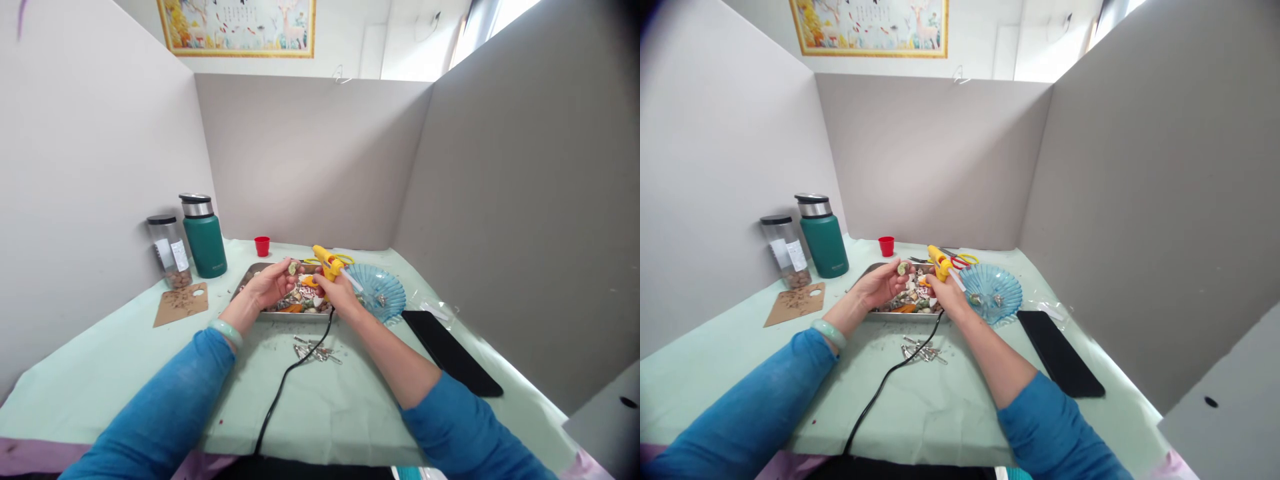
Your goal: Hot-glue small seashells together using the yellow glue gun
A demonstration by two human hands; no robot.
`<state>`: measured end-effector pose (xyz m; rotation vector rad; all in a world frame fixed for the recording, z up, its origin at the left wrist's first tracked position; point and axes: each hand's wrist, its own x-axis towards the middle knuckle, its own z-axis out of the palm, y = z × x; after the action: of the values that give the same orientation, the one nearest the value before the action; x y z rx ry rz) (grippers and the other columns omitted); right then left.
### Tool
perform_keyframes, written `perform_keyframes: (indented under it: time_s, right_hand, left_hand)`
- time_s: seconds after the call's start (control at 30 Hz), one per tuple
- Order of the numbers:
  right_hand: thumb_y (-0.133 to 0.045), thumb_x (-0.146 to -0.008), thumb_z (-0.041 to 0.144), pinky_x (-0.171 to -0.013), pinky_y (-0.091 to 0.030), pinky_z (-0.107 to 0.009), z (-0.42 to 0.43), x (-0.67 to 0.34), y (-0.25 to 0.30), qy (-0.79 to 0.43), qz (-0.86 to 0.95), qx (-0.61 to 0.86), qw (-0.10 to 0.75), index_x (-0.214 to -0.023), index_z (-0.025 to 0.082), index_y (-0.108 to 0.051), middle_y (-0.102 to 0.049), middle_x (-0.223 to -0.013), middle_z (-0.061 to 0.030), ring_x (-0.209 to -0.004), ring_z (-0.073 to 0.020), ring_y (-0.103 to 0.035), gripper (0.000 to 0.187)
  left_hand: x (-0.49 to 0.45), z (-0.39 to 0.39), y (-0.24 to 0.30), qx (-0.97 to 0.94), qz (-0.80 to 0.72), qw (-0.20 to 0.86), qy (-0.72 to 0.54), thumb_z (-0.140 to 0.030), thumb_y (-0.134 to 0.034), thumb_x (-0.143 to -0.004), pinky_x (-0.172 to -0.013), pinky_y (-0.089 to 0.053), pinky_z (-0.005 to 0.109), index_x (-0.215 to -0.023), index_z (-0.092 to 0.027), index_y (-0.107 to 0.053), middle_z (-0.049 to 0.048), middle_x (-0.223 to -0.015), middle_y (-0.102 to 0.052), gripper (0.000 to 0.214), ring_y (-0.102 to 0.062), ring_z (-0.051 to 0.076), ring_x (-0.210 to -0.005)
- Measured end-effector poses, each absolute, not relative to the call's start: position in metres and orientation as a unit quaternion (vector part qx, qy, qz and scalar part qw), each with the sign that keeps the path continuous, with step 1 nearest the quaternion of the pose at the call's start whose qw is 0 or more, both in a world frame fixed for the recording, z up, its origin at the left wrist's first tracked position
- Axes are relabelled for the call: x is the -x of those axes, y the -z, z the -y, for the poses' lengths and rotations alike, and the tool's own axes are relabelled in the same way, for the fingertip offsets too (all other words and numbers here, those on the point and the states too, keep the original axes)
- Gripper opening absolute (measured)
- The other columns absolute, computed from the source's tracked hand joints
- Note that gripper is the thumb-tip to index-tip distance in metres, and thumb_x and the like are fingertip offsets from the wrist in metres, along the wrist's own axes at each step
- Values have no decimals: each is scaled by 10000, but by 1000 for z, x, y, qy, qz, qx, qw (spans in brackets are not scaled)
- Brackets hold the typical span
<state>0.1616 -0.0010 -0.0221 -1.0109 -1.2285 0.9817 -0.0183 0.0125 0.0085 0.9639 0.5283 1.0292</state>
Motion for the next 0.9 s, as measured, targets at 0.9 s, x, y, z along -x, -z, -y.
perform_keyframes:
  time_s: [0.9]
  right_hand:
    - [-636,-717,280,-462,-428,-228,0,-161,23,-411,545,438,585,-908,201,-554,-554,-590,61,-472,-108,-521,222]
  left_hand:
    - [10,-16,-3,-511,-284,635,-505,-80,-662,-708,-431,-422,191,-984,-73,-729,159,-1028,-716,284,-580,90,-580]
